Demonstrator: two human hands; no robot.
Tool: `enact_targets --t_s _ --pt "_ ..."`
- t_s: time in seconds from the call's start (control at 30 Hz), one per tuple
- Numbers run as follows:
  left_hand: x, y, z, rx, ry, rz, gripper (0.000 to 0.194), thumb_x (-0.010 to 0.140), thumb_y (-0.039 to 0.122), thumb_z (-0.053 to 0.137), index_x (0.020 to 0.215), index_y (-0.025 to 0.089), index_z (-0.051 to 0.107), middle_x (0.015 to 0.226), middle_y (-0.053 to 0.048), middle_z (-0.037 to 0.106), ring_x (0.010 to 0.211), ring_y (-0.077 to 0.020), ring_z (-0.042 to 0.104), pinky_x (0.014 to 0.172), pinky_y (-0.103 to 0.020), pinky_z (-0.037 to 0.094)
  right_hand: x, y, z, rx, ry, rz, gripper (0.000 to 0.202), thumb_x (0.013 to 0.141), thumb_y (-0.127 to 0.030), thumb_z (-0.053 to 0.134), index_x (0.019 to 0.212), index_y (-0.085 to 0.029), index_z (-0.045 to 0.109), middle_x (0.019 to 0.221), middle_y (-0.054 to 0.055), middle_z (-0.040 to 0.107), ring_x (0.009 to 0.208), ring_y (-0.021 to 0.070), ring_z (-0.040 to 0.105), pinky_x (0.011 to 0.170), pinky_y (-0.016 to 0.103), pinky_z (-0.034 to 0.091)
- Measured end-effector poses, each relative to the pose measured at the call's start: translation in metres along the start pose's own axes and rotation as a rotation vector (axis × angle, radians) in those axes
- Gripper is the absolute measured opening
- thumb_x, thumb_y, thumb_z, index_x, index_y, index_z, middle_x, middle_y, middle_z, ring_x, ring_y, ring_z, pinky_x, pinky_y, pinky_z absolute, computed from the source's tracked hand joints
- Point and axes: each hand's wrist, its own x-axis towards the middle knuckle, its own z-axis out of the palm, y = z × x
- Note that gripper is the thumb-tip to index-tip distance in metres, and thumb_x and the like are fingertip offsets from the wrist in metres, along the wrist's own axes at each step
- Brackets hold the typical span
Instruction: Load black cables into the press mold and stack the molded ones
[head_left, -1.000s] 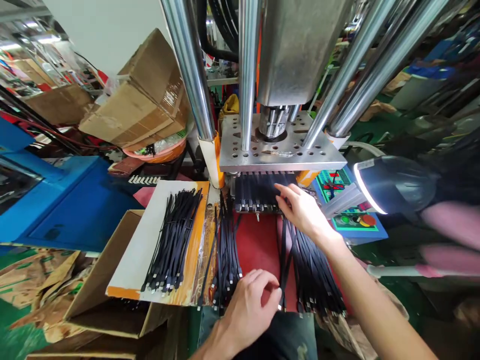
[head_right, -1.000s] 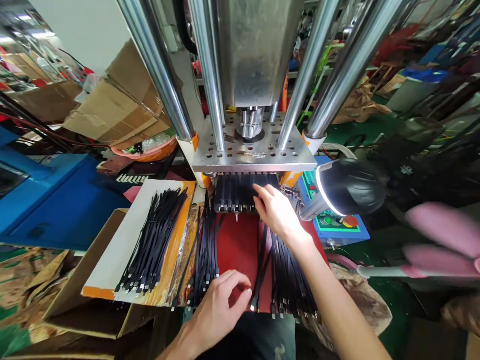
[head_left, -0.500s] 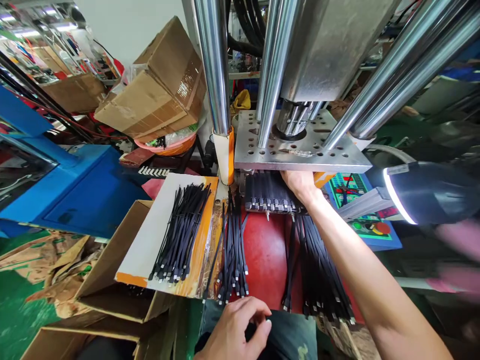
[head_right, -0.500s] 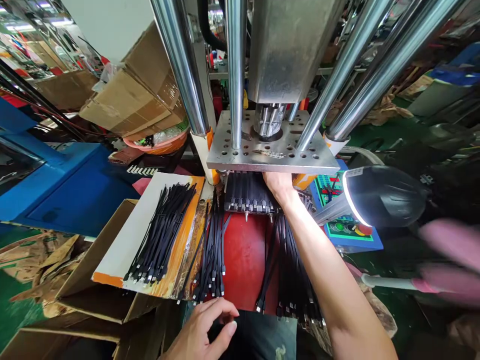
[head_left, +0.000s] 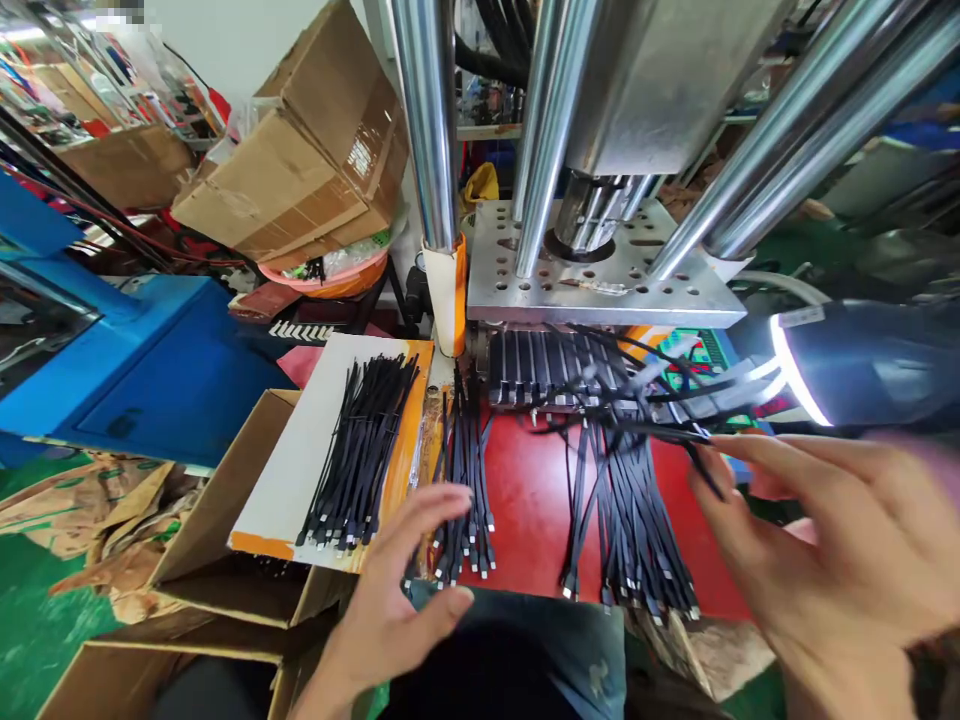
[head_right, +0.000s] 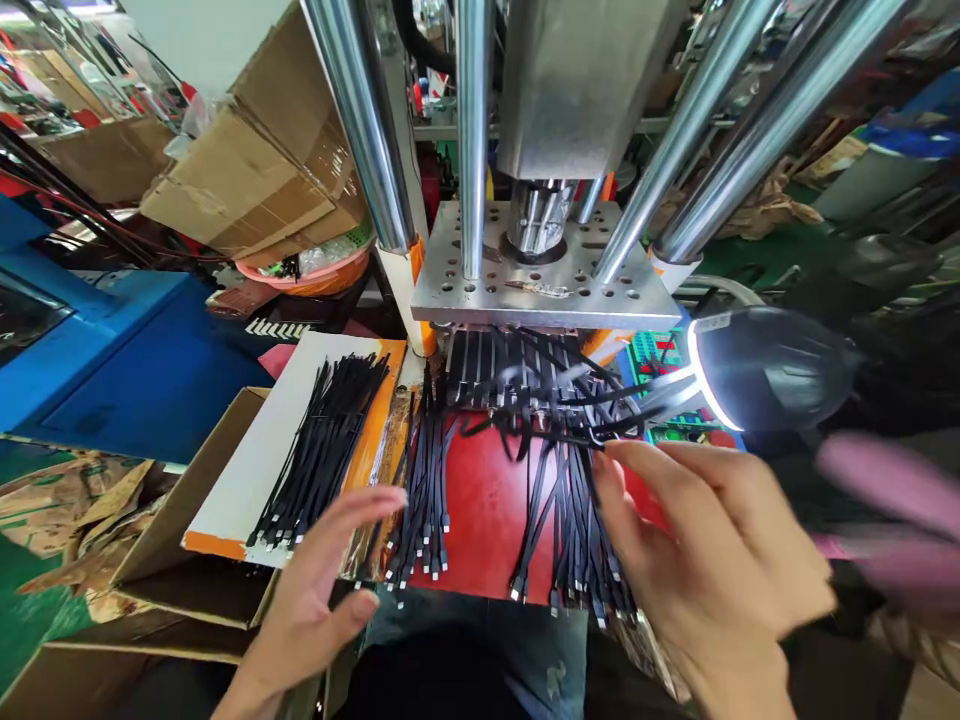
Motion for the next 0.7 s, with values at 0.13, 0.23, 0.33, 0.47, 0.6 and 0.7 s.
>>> enact_targets --t_s 0.13,0.23,0.33,0.47,0.6,0.7 --pt "0.035 -0.008 0.001 -0.104 -0.067 0.035 0.101 0.087 0.090 0.065 0.163 0.025 0.051 0.173 -0.017 0.045 0.163 -0.0416 0.037 0.137 -0.058 0.026 0.006 -0.015 -0.031 0.214 -0.221 -0.075 0.006 0.107 -0.029 0.066 0.105 -0.032 0.071 0.096 0.003 0.077 0.084 0.0236 0.072 0.080 0.039 0.057" --pt "0.046 -0.018 0.039 -0.389 -0.479 -0.026 0.112 0.082 0.094 0.067 0.165 0.020 0.048 0.172 -0.022 0.046 0.161 -0.0449 0.040 0.134 -0.062 0.028 -0.007 -0.023 -0.031 0.330 -0.384 -0.126 0.011 0.109 -0.019 0.062 0.113 -0.026 0.068 0.093 0.003 0.077 0.081 0.0196 0.071 0.075 0.033 0.056" --pt "0.039 -0.027 0.093 -0.834 -0.859 -0.061 0.118 0.080 0.095 0.068 0.165 0.016 0.048 0.156 -0.027 0.061 0.147 -0.0467 0.057 0.124 -0.062 0.040 -0.026 -0.026 -0.026 0.378 -0.431 -0.082 0.017 0.108 -0.014 0.061 0.123 -0.022 0.067 0.092 0.003 0.076 0.078 0.0169 0.069 0.071 0.028 0.055" --pt "0.016 -0.029 0.139 -1.140 -0.973 -0.201 0.107 0.076 0.092 0.075 0.147 0.013 0.062 0.110 -0.020 0.079 0.102 -0.0363 0.078 0.101 -0.051 0.054 -0.046 -0.034 -0.020 0.416 -0.428 -0.039 0.022 0.107 -0.009 0.062 0.124 -0.021 0.068 0.094 0.003 0.077 0.078 0.0162 0.069 0.072 0.027 0.056" --pt "-0.005 -0.032 0.139 -0.951 -0.815 -0.428 0.073 0.088 0.089 0.066 0.096 0.017 0.068 0.059 0.003 0.056 0.055 -0.0134 0.057 0.071 -0.030 0.051 -0.059 -0.029 -0.014 0.422 -0.444 0.026 0.017 0.108 -0.014 0.059 0.114 -0.022 0.073 0.096 0.004 0.079 0.084 0.0178 0.074 0.076 0.028 0.058" --pt "-0.014 -0.033 0.134 -0.727 -0.770 -0.526 0.074 0.091 0.094 0.055 0.072 0.022 0.051 0.046 0.010 0.034 0.045 -0.0107 0.043 0.057 -0.026 0.044 -0.078 0.019 -0.014 0.105 -0.155 0.311 0.017 0.107 -0.030 0.061 0.108 -0.021 0.076 0.097 0.009 0.079 0.083 0.0236 0.076 0.077 0.035 0.058"
